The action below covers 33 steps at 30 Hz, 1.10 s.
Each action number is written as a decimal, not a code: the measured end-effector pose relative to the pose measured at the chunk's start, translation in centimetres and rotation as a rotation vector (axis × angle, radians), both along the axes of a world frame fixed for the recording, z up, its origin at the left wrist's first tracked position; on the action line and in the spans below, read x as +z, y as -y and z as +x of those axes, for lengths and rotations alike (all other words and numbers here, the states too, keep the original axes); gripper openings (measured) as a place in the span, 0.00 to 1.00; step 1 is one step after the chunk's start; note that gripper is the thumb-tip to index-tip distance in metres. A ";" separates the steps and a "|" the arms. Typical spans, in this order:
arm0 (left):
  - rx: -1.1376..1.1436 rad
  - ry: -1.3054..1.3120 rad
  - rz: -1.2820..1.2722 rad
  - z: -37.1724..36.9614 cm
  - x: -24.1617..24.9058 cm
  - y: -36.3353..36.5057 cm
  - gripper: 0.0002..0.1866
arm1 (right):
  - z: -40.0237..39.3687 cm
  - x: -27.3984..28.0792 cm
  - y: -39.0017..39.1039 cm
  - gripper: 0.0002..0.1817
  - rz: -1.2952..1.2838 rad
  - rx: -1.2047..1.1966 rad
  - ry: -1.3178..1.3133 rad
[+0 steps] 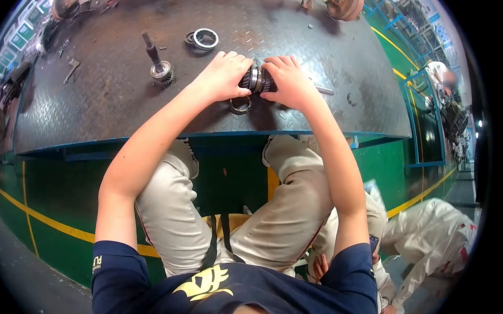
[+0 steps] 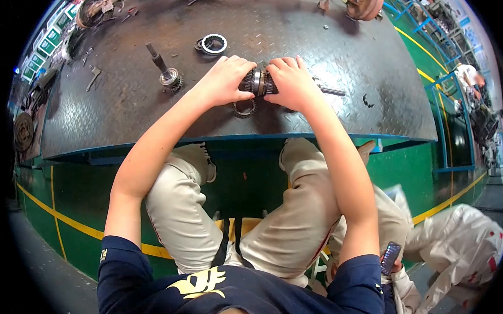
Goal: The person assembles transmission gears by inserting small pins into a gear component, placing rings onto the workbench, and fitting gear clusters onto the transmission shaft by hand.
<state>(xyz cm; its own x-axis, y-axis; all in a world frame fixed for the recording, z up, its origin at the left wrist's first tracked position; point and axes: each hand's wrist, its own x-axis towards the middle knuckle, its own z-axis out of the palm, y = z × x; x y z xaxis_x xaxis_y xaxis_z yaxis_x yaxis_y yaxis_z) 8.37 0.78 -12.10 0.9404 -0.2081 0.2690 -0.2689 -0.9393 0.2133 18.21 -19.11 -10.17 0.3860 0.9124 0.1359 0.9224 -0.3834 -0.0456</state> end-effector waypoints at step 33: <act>-0.021 0.025 -0.045 0.1 0.1 -0.2 0.35 | -1.7 -0.1 -0.8 0.34 0.005 -0.083 0.088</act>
<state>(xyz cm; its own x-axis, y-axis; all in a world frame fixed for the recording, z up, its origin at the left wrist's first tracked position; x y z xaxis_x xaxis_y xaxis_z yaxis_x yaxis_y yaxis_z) 8.44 0.98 -11.99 0.9289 -0.2149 0.3016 -0.2942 -0.9228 0.2486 16.53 -18.28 -10.25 0.4468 0.8769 0.1776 0.8879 -0.4589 0.0323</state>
